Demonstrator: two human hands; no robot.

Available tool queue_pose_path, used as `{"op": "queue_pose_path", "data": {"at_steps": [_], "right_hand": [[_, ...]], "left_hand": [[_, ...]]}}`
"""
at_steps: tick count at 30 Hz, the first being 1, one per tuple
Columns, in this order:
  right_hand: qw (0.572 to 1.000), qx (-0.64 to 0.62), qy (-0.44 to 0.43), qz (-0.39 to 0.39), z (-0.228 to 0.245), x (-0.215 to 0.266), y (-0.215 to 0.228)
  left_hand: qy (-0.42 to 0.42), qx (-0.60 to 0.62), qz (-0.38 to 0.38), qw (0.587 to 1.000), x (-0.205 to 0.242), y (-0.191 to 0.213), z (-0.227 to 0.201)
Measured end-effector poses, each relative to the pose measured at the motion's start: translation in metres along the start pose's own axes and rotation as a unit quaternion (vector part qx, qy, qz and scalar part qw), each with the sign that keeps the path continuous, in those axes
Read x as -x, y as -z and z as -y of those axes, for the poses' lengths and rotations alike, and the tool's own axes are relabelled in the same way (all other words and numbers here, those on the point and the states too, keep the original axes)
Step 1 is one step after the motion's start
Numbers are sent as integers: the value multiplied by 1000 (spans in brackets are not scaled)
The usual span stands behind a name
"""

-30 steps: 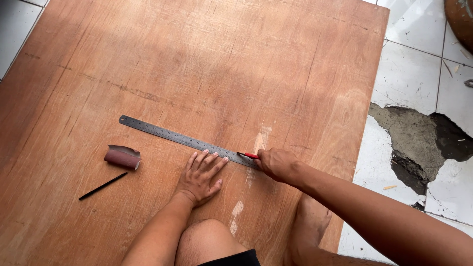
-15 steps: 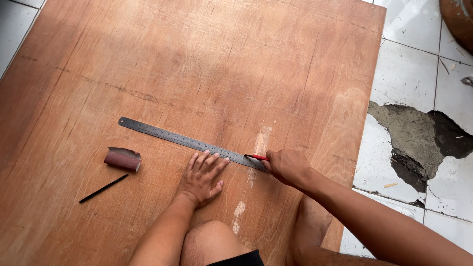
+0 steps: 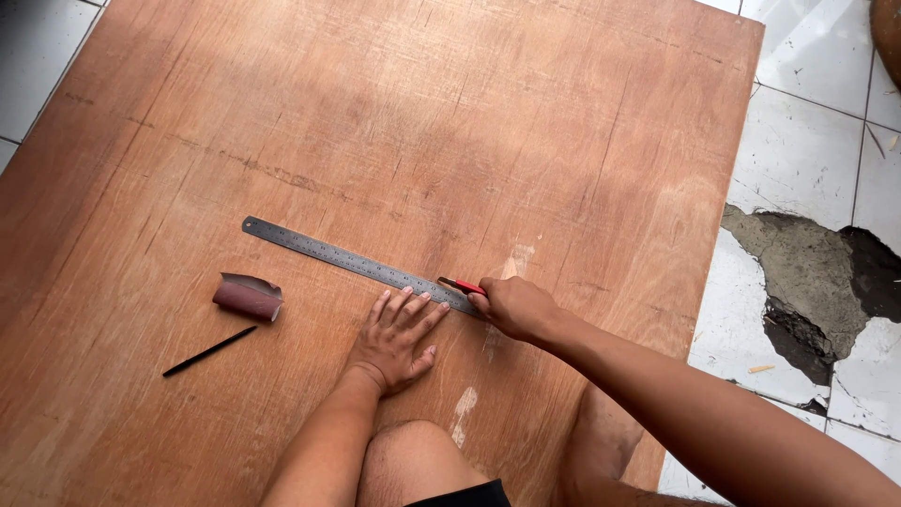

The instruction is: Measuring and cutting a sheet of plywood on the floor using a metal ruler, pencil, and utility knife.

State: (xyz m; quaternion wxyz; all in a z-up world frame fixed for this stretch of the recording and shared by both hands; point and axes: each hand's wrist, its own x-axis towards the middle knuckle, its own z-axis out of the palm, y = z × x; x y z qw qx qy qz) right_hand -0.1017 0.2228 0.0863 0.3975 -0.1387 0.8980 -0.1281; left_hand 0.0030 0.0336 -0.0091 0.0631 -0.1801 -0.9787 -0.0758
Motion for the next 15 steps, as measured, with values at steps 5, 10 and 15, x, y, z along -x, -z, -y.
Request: {"op": "queue_pose_path", "data": {"at_steps": [5,10,15], "right_hand": [[1000,16,-1,17,4,2,2],[1000,2,4,26,4,-1,1],[999,20,6,37,0,-9,0]], "left_hand": [[-1,-1,-2,1000,1,2,0],[-4,0,7,1000,0,4,-1],[-3,-4,4,1000,-2,2,0]]}}
